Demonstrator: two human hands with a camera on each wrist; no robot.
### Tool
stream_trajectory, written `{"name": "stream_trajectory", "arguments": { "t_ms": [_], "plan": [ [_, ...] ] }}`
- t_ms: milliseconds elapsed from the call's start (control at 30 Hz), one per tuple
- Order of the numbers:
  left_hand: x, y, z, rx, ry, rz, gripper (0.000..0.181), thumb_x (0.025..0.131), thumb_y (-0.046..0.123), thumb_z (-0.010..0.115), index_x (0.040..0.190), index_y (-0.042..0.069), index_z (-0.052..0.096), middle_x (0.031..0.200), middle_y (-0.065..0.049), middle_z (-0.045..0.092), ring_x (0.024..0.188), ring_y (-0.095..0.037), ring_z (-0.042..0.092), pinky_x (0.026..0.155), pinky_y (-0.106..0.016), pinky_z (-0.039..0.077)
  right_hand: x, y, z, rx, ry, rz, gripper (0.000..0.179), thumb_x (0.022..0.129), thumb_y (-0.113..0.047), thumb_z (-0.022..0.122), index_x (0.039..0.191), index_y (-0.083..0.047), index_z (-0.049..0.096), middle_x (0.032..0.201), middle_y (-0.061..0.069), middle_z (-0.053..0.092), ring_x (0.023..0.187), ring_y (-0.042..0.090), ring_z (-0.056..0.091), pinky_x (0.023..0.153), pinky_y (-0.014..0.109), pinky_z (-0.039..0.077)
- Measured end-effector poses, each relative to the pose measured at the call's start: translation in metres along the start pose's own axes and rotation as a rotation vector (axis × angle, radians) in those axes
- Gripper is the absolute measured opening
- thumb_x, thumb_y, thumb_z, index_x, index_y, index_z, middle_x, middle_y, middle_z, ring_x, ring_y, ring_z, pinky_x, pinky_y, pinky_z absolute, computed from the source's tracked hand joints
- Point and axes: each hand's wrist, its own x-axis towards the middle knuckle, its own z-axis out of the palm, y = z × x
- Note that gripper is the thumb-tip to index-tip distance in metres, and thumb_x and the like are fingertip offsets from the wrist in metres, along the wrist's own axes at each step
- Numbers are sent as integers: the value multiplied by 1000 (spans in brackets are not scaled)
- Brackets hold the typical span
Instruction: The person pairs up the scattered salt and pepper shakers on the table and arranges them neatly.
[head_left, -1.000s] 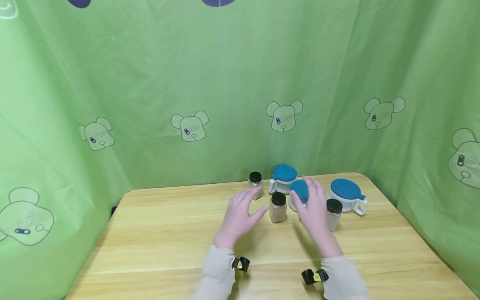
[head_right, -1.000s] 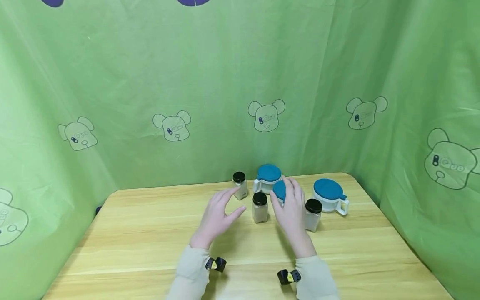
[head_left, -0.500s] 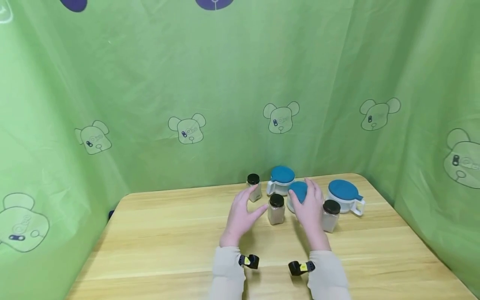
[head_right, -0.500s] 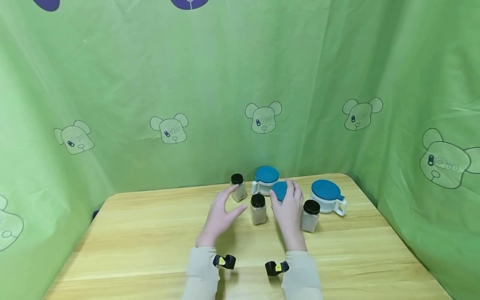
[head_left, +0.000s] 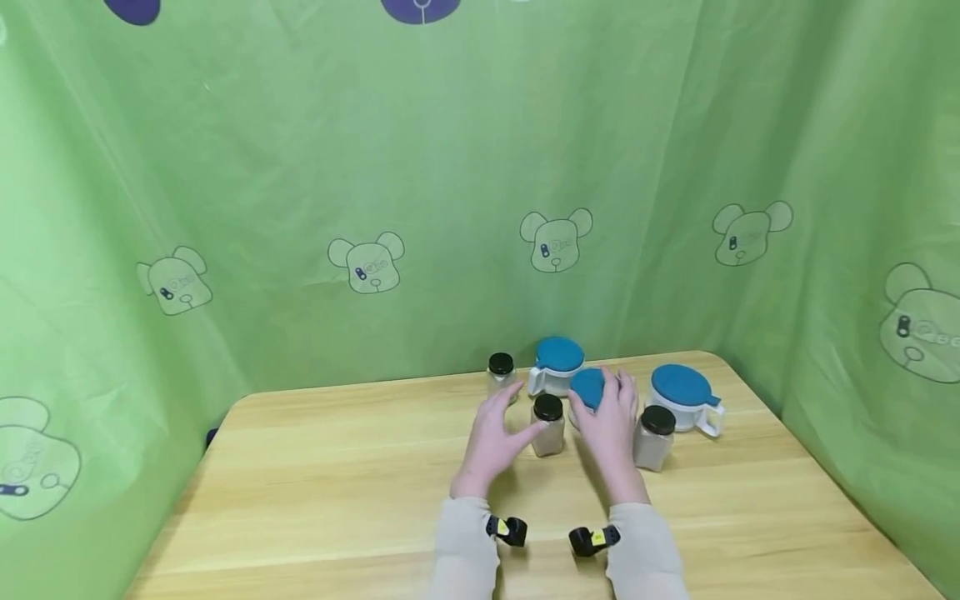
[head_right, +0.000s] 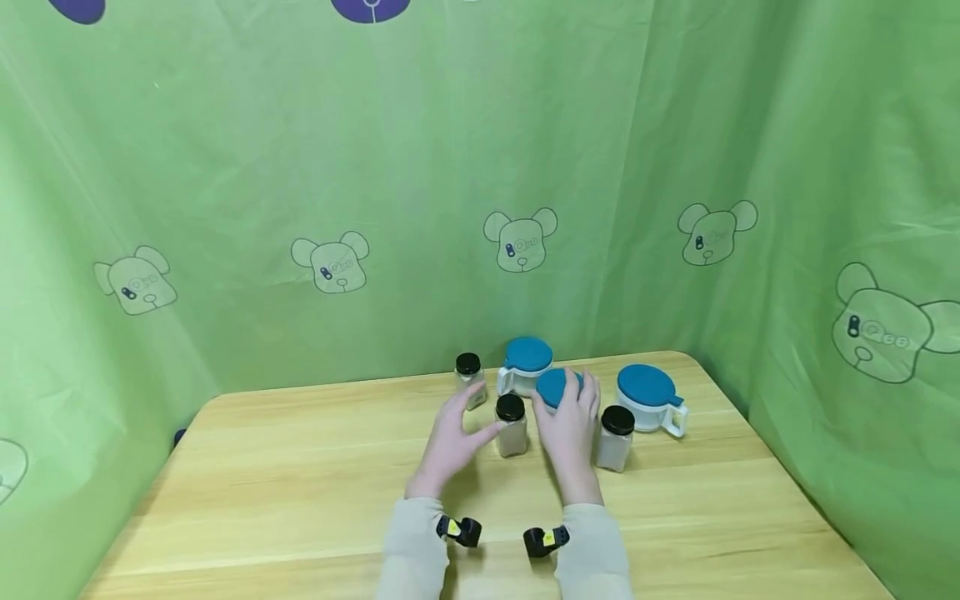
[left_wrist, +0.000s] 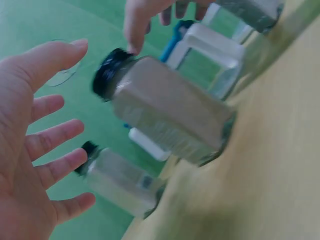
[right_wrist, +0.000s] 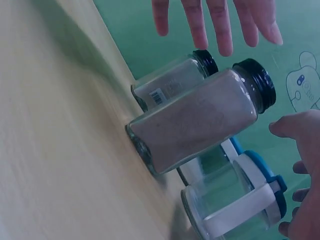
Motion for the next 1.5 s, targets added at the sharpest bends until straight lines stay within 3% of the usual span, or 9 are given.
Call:
{"name": "stream_trajectory", "arguments": {
  "t_ms": [400,633,1267,1500],
  "plan": [
    [1,-5,17,2,-37,-67,76,84,44,72,148,19,39,148,-6,49,135,-27,46,113,-51,36,2,12,5,10,-29,43,74,88,-29,69,147,-3,34,157,28,15,146,48,12,118,64,13],
    [2,-6,25,-8,-12,-62,71,85,38,73,146,18,43,143,-7,54,131,-28,50,111,-49,40,1,10,6,24,-39,80,76,87,-27,70,148,-4,32,158,27,14,144,50,15,116,65,16],
    [4,-3,33,9,-36,-76,67,87,33,72,145,16,45,140,-6,57,130,-26,52,111,-47,40,0,16,10,29,-29,93,81,87,-25,71,150,-2,26,157,31,12,143,53,14,115,67,18],
    [2,-1,35,85,-46,-82,65,87,35,72,143,12,47,142,-7,55,131,-26,52,111,-45,41,0,17,9,25,-36,99,82,87,-27,70,151,-3,23,158,30,10,143,53,14,114,68,18]
  ]
}}
